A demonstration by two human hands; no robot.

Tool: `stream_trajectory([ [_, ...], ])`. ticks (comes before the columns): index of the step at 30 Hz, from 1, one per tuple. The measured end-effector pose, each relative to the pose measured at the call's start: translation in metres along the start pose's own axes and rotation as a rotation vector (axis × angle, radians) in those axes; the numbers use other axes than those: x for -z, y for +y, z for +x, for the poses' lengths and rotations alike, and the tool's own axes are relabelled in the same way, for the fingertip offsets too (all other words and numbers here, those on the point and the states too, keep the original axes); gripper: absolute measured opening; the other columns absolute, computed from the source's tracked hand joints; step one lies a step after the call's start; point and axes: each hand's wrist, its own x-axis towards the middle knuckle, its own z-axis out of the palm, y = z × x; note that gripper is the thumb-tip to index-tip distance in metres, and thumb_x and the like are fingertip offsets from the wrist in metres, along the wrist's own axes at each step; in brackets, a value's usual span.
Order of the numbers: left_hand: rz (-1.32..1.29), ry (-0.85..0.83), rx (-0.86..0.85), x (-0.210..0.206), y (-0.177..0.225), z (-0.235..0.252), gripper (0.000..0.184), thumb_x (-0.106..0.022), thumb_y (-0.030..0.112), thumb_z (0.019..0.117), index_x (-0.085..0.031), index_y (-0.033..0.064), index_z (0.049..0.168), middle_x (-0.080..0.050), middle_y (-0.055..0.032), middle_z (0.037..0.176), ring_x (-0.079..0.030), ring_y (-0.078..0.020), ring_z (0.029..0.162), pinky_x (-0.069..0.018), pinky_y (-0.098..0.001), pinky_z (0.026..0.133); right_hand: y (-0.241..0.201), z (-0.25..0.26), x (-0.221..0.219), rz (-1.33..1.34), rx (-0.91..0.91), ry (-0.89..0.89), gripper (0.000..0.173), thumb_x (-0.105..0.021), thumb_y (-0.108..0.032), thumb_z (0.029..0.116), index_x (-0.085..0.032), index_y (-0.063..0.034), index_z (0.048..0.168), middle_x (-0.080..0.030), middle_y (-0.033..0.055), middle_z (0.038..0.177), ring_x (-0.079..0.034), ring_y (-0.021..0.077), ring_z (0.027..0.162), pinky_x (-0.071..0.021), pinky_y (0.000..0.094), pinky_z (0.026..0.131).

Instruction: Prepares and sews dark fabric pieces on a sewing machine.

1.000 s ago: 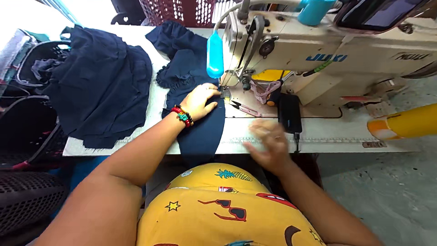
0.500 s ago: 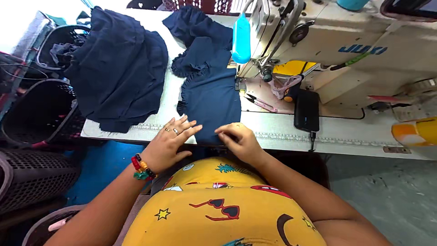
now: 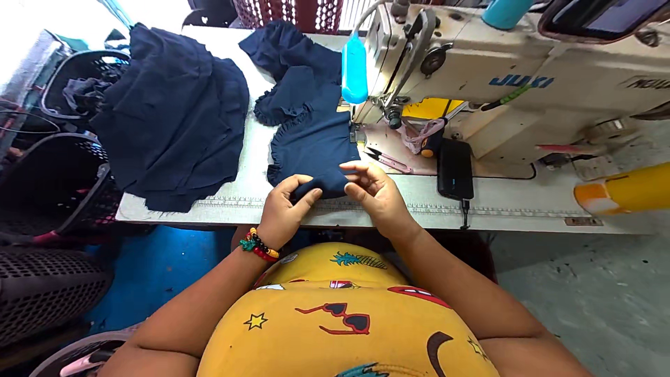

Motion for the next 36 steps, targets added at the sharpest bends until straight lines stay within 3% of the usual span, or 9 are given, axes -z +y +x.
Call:
stream_trajectory([
  [3, -0.014, 0.018, 0.004, 0.004, 0.005, 0.001, 0.016, -0.069, 0.009, 0.0959, -0.067, 0.0041, 0.111, -0.069, -0.0012, 0.103, -0.067, -0.0023, 0.084, -0.0573, -0.0202, 0.076, 0.002, 0.001, 0.001, -0.011, 0.011, 0.004, 0.045, -0.076, -0.011, 0.0877, -0.06, -0.0067, 0.13, -0.07, 0.004, 0.109, -0.068, 0.0108, 0.098, -0.0588, 0.0279, 0.086],
  [10, -0.039, -0.176, -0.078, 0.01, 0.018, 0.007, 0.014, -0.067, 0.002, 0.0936, -0.068, 0.0046, 0.107, -0.07, 0.0005, 0.1, -0.067, -0.003, 0.087, -0.058, -0.0207, 0.079, -0.011, 0.004, -0.003, 0.038, -0.025, 0.047, 0.044, -0.069, -0.002, 0.0919, -0.06, -0.006, 0.134, -0.073, 0.0048, 0.097, -0.069, 0.0094, 0.083, -0.0593, 0.0243, 0.075],
  [14, 0.098, -0.122, -0.207, 0.012, 0.018, 0.006, 0.014, -0.07, 0.008, 0.0927, -0.069, 0.0034, 0.105, -0.07, -0.0002, 0.099, -0.067, -0.0025, 0.09, -0.0573, -0.0212, 0.084, -0.018, 0.002, -0.002, -0.017, 0.058, 0.089, 0.04, -0.074, -0.002, 0.087, -0.066, -0.0057, 0.125, -0.071, 0.0022, 0.087, -0.066, 0.0068, 0.073, -0.0571, 0.0219, 0.067],
  [17, 0.271, -0.067, -0.391, 0.016, 0.014, 0.004, 0.014, -0.071, 0.016, 0.0928, -0.071, 0.0024, 0.096, -0.07, -0.0036, 0.094, -0.066, -0.0074, 0.093, -0.0537, -0.0255, 0.087, -0.018, -0.007, -0.002, -0.282, 0.283, 0.102, 0.027, -0.074, -0.007, 0.0885, -0.072, -0.0022, 0.115, -0.073, 0.0029, 0.099, -0.068, 0.0066, 0.085, -0.0587, 0.0257, 0.084],
  [20, 0.445, -0.126, -0.61, 0.026, 0.01, -0.002, 0.018, -0.068, 0.021, 0.0966, -0.075, 0.0052, 0.091, -0.075, -0.0059, 0.094, -0.068, -0.0182, 0.107, -0.0524, -0.0362, 0.098, -0.011, -0.026, -0.005, -0.56, 0.516, 0.134, 0.014, -0.07, -0.013, 0.094, -0.077, -0.0062, 0.103, -0.076, 0.0038, 0.095, -0.072, 0.0138, 0.093, -0.0522, 0.0427, 0.104],
  [24, 0.646, -0.234, -0.793, 0.037, -0.005, -0.019, 0.02, -0.058, 0.018, 0.1027, -0.076, 0.0108, 0.096, -0.078, -0.0051, 0.101, -0.067, -0.0233, 0.118, -0.0498, -0.0381, 0.103, 0.007, -0.056, -0.01, -0.601, 0.395, 0.082, 0.033, -0.066, -0.017, 0.098, -0.063, -0.0066, 0.129, -0.077, 0.0003, 0.099, -0.072, 0.0115, 0.099, -0.0559, 0.0361, 0.098],
  [29, 0.665, -0.244, -0.819, 0.034, -0.023, -0.032, 0.018, -0.057, 0.016, 0.1028, -0.073, 0.0106, 0.096, -0.077, -0.0067, 0.104, -0.068, -0.0232, 0.114, -0.051, -0.0344, 0.1, 0.017, -0.063, -0.015, -0.76, 0.515, 0.057, 0.018, -0.061, -0.014, 0.0999, -0.079, -0.0116, 0.097, -0.077, 0.0034, 0.093, -0.072, 0.0166, 0.1, -0.0541, 0.0352, 0.1],
  [33, 0.683, -0.233, -0.858, 0.036, -0.027, -0.033, 0.016, -0.056, 0.013, 0.103, -0.072, 0.0097, 0.099, -0.077, -0.0077, 0.106, -0.069, -0.0236, 0.112, -0.0523, -0.0357, 0.099, 0.015, -0.062, -0.018, -0.805, 0.531, 0.035, 0.016, -0.061, -0.014, 0.0991, -0.077, -0.0141, 0.096, -0.074, 0.0094, 0.11, -0.067, 0.0256, 0.115, -0.0544, 0.0393, 0.098],
  [36, 0.704, -0.247, -0.855, 0.039, -0.029, -0.035, 0.017, -0.056, 0.012, 0.1026, -0.072, 0.0101, 0.1, -0.077, -0.0078, 0.105, -0.069, -0.0238, 0.111, -0.0528, -0.0365, 0.098, 0.017, -0.062, -0.019, -0.849, 0.6, 0.011, 0.02, -0.056, -0.01, 0.1014, -0.075, -0.0117, 0.096, -0.078, 0.0062, 0.104, -0.073, 0.0213, 0.105, -0.0558, 0.0382, 0.097],
])
